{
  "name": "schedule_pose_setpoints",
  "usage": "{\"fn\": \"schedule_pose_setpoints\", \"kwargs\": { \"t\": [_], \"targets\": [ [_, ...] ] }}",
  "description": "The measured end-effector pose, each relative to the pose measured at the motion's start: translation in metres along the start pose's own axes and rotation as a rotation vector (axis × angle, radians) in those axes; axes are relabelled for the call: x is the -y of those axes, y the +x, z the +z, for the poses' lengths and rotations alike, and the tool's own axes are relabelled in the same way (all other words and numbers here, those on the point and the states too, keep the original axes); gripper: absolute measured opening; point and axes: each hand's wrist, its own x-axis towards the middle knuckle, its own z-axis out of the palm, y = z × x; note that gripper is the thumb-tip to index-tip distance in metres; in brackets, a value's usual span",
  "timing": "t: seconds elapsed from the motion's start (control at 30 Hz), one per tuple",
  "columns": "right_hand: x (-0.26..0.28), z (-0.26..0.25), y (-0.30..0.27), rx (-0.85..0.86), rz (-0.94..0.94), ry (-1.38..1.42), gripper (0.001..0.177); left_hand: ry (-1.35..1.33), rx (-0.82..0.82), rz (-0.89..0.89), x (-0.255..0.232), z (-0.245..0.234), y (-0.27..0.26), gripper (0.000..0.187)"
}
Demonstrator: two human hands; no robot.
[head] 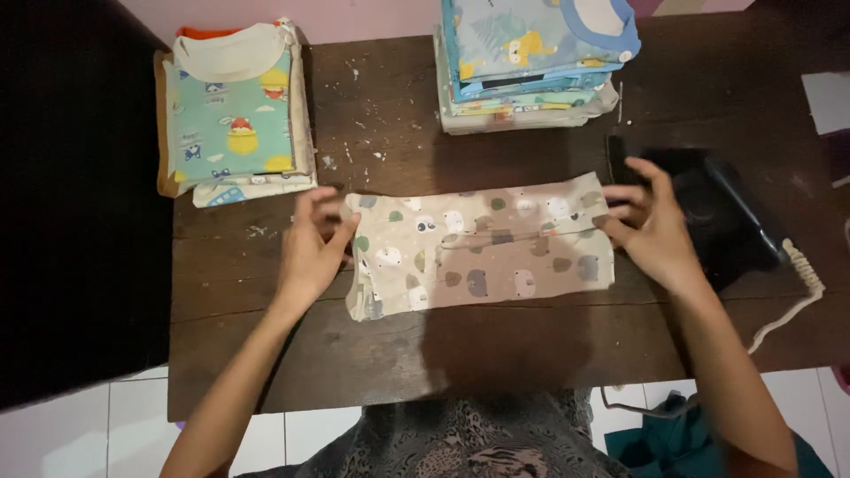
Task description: Ironing and folding multiple pieces of patterned clothing on a wooden table.
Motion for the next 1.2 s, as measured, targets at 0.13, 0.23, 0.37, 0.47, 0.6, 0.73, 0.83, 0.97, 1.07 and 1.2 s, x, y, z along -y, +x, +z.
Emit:
{"fn": "schedule_pose_setpoints", "kwargs": {
  "t": [0.13, 0.23, 0.37, 0.47, 0.6, 0.73, 0.83, 0.97, 1.07, 1.2],
  "targets": [
    [0.066, 0.006, -0.022, -0.053, -0.084, -0.522, 0.06, 0.675, -0.159, 0.519, -0.039, -0.011, -0.016, 0.053],
    [0.061, 0.004, -0.022, 0.01, -0.62, -0.836, 0.055, 0.783, 0.153, 0.773, -0.044, -0.014, -0.018, 0.053],
    [0.054, 0.007, -0.017, 0.08, -0.664, -0.937, 0.038, 0.76, 0.557, 0.669, -0.042, -0.017, -0.02, 0.038],
    [0.055, 0.005, -0.016, 0.079, -0.596, -0.933, 0.025, 0.814, 0.536, 0.658, -0.039, -0.021, -0.015, 0.028],
    [0.052, -0.001, -0.011, 0.059, -0.543, -0.858, 0.019, 0.862, 0.487, 0.754, -0.029, -0.021, -0.004, 0.013],
    [0.049, -0.004, 0.01, 0.096, -0.432, -0.815, 0.022, 0.52, 0.523, 0.761, -0.018, -0.024, 0.025, 0.013],
    [0.062, 0.0, 0.023, -0.011, -0.596, -0.677, 0.031, 0.453, 0.329, 0.411, -0.012, -0.025, 0.059, 0.013],
    [0.073, 0.006, 0.044, -0.06, -0.454, -0.639, 0.029, 0.126, 0.157, 0.379, 0.003, -0.013, 0.109, 0.01],
    [0.062, 0.01, 0.061, -0.089, -0.473, -0.658, 0.029, -0.045, 0.106, 0.308, 0.006, 0.001, 0.129, 0.009],
    [0.064, 0.021, 0.07, -0.114, -0.456, -0.65, 0.029, -0.07, -0.004, 0.179, 0.012, 0.017, 0.148, 0.012]
  ]
}}
